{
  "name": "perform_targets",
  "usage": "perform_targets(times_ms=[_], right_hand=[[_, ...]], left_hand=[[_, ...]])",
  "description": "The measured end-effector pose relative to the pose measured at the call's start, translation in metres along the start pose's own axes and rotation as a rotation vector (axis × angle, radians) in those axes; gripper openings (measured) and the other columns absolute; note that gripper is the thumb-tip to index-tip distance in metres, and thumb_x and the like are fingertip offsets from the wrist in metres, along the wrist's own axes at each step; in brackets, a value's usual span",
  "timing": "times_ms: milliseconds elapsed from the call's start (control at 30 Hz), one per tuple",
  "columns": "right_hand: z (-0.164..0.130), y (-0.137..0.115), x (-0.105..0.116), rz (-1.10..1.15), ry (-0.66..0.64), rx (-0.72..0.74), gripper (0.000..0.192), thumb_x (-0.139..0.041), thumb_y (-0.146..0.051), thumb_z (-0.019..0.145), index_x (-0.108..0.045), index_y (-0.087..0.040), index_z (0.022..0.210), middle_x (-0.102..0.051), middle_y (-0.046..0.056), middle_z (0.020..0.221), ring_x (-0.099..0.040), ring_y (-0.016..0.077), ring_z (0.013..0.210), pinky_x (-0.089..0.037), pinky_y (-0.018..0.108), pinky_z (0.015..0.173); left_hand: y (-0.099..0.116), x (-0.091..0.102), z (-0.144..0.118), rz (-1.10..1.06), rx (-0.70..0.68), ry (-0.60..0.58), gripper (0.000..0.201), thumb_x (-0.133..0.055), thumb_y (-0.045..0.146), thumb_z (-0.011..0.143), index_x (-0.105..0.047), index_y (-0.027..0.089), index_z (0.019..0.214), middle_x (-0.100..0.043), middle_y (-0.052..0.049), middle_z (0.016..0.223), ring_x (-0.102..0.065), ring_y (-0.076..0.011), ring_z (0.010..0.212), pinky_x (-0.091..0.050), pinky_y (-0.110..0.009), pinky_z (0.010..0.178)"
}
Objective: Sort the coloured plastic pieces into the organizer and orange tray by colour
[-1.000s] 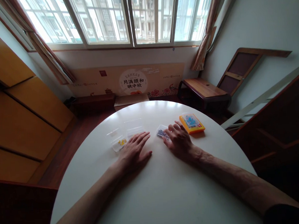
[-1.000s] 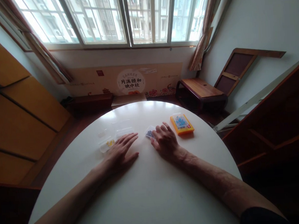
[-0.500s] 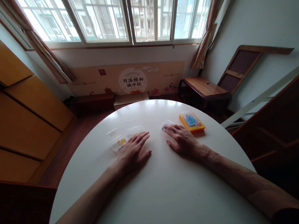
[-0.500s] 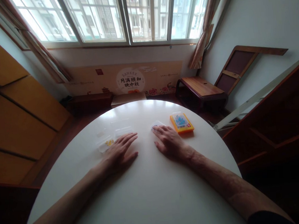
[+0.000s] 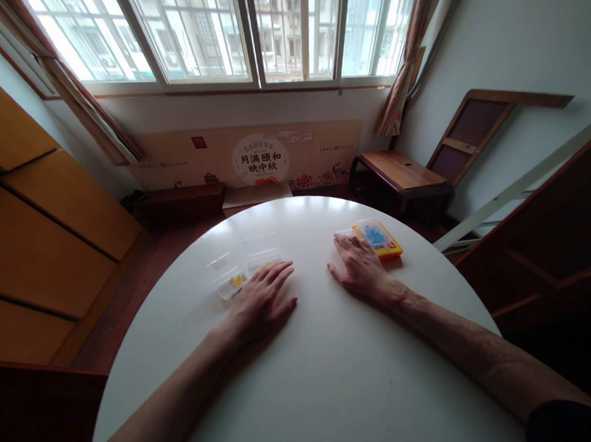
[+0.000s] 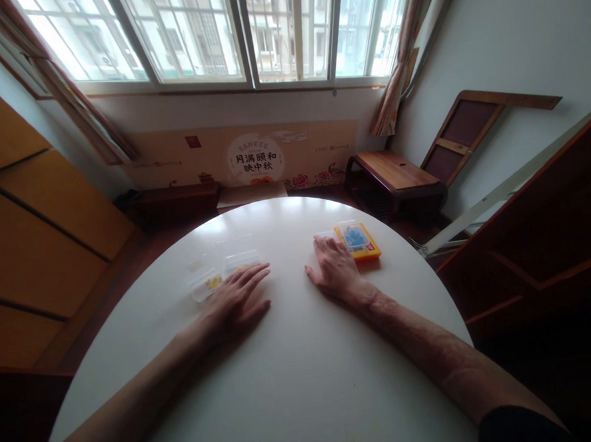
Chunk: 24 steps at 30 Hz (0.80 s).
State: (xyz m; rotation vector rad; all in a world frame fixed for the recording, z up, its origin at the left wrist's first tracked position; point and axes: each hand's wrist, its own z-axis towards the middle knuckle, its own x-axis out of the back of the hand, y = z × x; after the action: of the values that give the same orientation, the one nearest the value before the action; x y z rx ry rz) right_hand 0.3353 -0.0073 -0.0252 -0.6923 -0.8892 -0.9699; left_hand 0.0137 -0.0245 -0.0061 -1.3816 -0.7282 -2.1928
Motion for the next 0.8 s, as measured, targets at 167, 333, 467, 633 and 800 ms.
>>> perform_targets(times_ms=[167, 333, 467, 633, 800], right_hand=[[0.008, -0.001, -0.004, 0.010, -0.011, -0.020, 0.067, -0.066, -0.042, 0.101, -0.052, -0.007, 0.156, -0.059, 0.026, 0.157, -0.055, 0.0445, 0.141, -0.046, 0.062, 0.121], [0.009, 0.001, -0.007, 0.015, 0.011, -0.005, 0.067, -0.065, -0.042, 0.101, -0.052, -0.007, 0.156, -0.059, 0.026, 0.157, -0.054, 0.0436, 0.143, -0.047, 0.061, 0.121], [0.009, 0.001, -0.006, 0.017, 0.025, 0.001, 0.063, -0.068, -0.041, 0.100, -0.056, -0.009, 0.153, -0.061, 0.024, 0.156, -0.055, 0.0425, 0.142, -0.048, 0.062, 0.120], [0.007, -0.012, 0.006, 0.087, 0.008, 0.100, 0.051, -0.068, -0.036, 0.102, -0.063, -0.012, 0.146, -0.059, 0.022, 0.160, -0.053, 0.0402, 0.148, -0.046, 0.061, 0.125], [0.001, -0.030, 0.015, 0.293, -0.158, 0.390, 0.051, -0.063, -0.037, 0.108, -0.056, -0.019, 0.156, -0.058, 0.015, 0.164, -0.056, 0.0307, 0.149, -0.050, 0.051, 0.126]], left_hand=[[0.000, 0.001, -0.001, 0.014, 0.001, -0.018, 0.061, -0.063, 0.046, 0.108, -0.050, 0.027, 0.164, -0.056, -0.012, 0.167, -0.055, -0.0352, 0.151, -0.049, -0.058, 0.127], [-0.001, 0.001, -0.001, 0.013, 0.002, -0.017, 0.062, -0.063, 0.045, 0.108, -0.049, 0.028, 0.165, -0.056, -0.011, 0.167, -0.056, -0.0350, 0.150, -0.049, -0.057, 0.127], [0.000, 0.000, -0.001, 0.022, -0.001, -0.012, 0.060, -0.063, 0.046, 0.108, -0.050, 0.028, 0.164, -0.055, -0.010, 0.168, -0.054, -0.0348, 0.152, -0.048, -0.057, 0.127], [-0.001, -0.002, -0.001, 0.059, 0.014, 0.052, 0.059, -0.065, 0.042, 0.106, -0.050, 0.027, 0.162, -0.055, -0.011, 0.168, -0.054, -0.0347, 0.152, -0.047, -0.056, 0.127], [-0.004, 0.006, -0.001, 0.135, 0.063, 0.193, 0.062, -0.065, 0.038, 0.106, -0.046, 0.027, 0.164, -0.055, -0.013, 0.167, -0.054, -0.0356, 0.153, -0.045, -0.058, 0.128]])
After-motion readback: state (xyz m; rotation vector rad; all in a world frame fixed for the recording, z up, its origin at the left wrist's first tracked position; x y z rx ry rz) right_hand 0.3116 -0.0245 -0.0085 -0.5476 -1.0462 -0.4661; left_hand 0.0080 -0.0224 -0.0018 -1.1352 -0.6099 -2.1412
